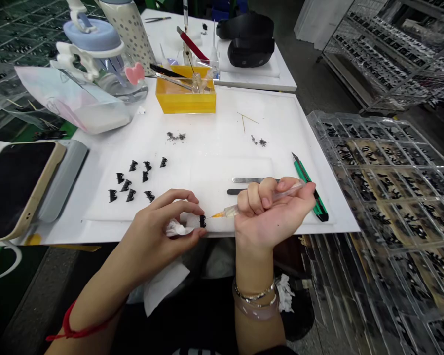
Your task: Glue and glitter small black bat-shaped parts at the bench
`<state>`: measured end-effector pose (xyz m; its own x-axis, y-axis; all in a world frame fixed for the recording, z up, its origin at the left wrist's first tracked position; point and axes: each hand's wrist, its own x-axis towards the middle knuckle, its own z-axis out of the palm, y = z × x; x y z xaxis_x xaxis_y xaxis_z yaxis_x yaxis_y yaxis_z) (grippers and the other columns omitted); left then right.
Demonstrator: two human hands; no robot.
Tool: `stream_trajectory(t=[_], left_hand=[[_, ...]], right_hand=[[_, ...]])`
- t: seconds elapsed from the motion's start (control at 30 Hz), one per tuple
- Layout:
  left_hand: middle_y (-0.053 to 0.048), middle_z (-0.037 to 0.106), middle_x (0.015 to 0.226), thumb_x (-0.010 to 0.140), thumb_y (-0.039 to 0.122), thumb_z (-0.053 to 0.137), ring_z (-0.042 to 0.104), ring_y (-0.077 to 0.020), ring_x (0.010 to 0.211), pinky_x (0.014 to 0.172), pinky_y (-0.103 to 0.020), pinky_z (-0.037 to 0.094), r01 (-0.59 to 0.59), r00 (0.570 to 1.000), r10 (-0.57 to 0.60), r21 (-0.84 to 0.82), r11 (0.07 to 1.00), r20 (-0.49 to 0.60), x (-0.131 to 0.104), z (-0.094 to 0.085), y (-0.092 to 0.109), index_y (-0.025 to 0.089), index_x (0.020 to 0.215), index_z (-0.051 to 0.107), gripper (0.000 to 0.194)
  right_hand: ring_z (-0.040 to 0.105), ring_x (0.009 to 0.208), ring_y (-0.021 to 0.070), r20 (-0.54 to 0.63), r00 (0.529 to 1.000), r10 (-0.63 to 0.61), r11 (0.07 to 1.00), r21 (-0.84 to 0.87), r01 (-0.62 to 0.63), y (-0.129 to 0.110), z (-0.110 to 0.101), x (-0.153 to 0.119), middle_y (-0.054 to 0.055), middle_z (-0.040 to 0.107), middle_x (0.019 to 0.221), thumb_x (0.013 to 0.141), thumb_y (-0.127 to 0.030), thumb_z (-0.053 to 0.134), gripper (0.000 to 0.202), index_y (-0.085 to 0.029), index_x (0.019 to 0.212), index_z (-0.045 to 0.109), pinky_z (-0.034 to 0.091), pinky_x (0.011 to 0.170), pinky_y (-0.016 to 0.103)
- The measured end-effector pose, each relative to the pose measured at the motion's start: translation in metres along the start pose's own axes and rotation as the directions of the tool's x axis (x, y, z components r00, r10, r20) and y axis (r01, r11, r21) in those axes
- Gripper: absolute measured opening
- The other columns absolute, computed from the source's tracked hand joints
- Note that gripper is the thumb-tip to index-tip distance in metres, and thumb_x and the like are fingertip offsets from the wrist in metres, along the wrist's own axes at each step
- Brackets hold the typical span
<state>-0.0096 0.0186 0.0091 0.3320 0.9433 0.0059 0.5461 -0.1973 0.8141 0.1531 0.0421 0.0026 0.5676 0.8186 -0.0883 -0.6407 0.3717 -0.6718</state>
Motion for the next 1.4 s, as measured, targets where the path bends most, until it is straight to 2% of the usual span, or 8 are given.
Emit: stream_trajectory(t=[0.33,1.23,1.4], left_hand=[[-0.002,0.059,0.107,0.072,0.014,0.068,0.058,-0.0103,0.073,0.071,-0.024,0.049,-0.005,1.0,0.005,0.033,0.999,-0.001,0.0014,0.0018,0.0009,0.02,0.086,0.066,0.015],[-0.003,0.058,0.108,0.072,0.013,0.067,0.057,-0.009,0.071,0.069,-0.023,0.047,0.002,1.0,-0.002,0.051,0.999,-0.001,0.0006,0.002,0.0009,0.019,0.086,0.067,0.015],[-0.003,0.058,0.108,0.072,0.012,0.066,0.056,-0.0086,0.07,0.069,-0.022,0.047,-0.004,1.0,0.004,0.049,0.999,0.0,0.0009,0.002,0.001,0.019,0.086,0.066,0.015]], right_hand=[[0.016,0.029,0.005,-0.013,1.0,0.008,1.0,-0.023,-0.009,0.0004,0.0036,-0.0008,-0.009,0.026,0.038,0.091,-0.049,0.03,0.045,-0.021,0.057,0.037,0.009,0.031,0.017],[0.015,0.029,0.0052,-0.054,0.998,-0.012,1.0,-0.018,0.011,0.0006,0.0063,-0.0011,-0.008,0.027,0.036,0.091,-0.048,0.031,0.047,-0.02,0.054,0.038,0.011,0.029,0.017],[0.015,0.029,0.0056,-0.018,0.999,-0.047,0.998,-0.031,0.047,0.0034,0.0058,0.0,-0.008,0.027,0.036,0.092,-0.048,0.029,0.047,-0.021,0.055,0.04,0.013,0.028,0.017]])
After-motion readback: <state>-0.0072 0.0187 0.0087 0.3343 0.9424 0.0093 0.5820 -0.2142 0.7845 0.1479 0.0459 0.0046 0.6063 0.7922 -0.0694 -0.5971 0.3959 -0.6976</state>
